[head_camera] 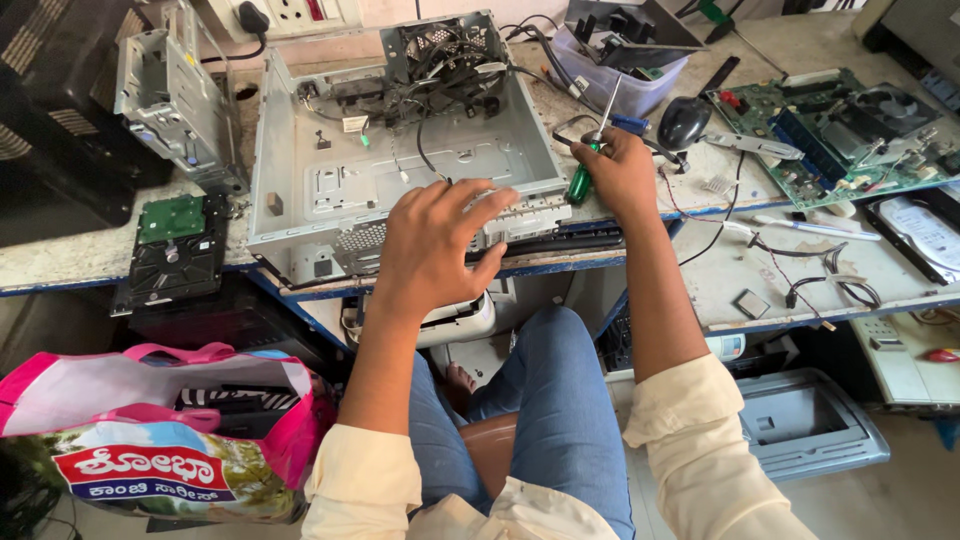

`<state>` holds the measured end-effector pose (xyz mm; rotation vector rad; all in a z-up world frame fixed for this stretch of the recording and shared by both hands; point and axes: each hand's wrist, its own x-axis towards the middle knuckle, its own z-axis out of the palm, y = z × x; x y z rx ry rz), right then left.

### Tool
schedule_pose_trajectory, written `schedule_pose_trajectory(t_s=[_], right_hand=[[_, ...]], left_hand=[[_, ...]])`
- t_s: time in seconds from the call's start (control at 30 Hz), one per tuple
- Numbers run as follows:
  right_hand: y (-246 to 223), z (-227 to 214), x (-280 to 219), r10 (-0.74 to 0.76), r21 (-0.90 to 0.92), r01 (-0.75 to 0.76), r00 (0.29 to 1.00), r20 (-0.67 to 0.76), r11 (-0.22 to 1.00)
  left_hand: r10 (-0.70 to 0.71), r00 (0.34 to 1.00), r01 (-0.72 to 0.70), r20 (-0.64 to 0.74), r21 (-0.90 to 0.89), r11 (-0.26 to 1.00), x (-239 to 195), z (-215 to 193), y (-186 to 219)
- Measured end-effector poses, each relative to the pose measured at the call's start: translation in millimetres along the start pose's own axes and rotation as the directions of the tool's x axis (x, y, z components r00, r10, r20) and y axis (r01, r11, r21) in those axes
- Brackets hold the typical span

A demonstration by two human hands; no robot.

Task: The person removes a metal expansion card bracket from the back of a computer case using a screwdriver, then places a motherboard into the case. The person uses a screwdriver to remove screws and handles the motherboard by hand.

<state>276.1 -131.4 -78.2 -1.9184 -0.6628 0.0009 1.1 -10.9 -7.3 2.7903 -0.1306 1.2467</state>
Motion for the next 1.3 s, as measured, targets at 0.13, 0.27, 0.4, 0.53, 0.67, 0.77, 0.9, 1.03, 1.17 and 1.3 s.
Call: schedule_pose_trajectory(t_s=[0.13, 0.27, 0.4, 0.53, 0.67, 0.77, 0.9, 1.03, 1.17, 1.3], right_hand=[[-2, -1, -2, -0.003, 0.005, 0.003, 1.0, -0.005, 1.0], [-3, -1, -2, 0.005, 0.011, -0.005, 1.0, -0.001, 1.0], [0, 0, -2, -0.012, 0.023, 0.012, 1.0, -0.004, 1.0], [3, 1, 0, -0.006, 0.028, 0.006, 1.0, 0.0, 1.0], [6, 1, 2, -0.027, -0.021, 0.027, 1.0, -0.014, 0.999], [7, 1, 2, -0.024, -0.031, 0.024, 1.0, -0.009, 0.999], [6, 2, 2, -0.03, -0.013, 0.03, 1.0, -0.003, 0.999], [6, 0, 1, -0.009, -0.011, 0.009, 1.0, -0.001, 1.0], [4, 1, 1, -0.017, -0.01, 0.017, 1.0, -0.004, 1.0], [4, 1, 1, -0.016, -0.002, 0.016, 1.0, 0.004, 1.0]], left_hand=[[-0.035, 0.998, 0.038, 0.044, -0.059, 0.998, 1, -3, 1], [-0.066, 0.996, 0.069, 0.06, -0.051, 0.996, 2, -1, 0], [-0.071, 0.997, 0.072, 0.023, -0.064, 0.995, 0, 4, -3], [-0.117, 0.993, 0.112, -0.031, -0.133, 0.985, -2, 9, -4], [-0.122, 0.991, 0.114, -0.052, -0.131, 0.985, -2, 12, -5], [-0.135, 0.99, 0.132, -0.03, -0.102, 0.986, -1, 12, -5], [-0.108, 0.994, 0.106, -0.013, -0.116, 0.988, 0, 8, -3], [-0.063, 0.998, 0.066, 0.03, -0.137, 0.988, 0, 1, -3], [-0.036, 0.998, 0.042, 0.046, -0.134, 0.99, 0, -4, -3], [-0.045, 0.997, 0.051, 0.059, -0.105, 0.993, 1, -4, -1]])
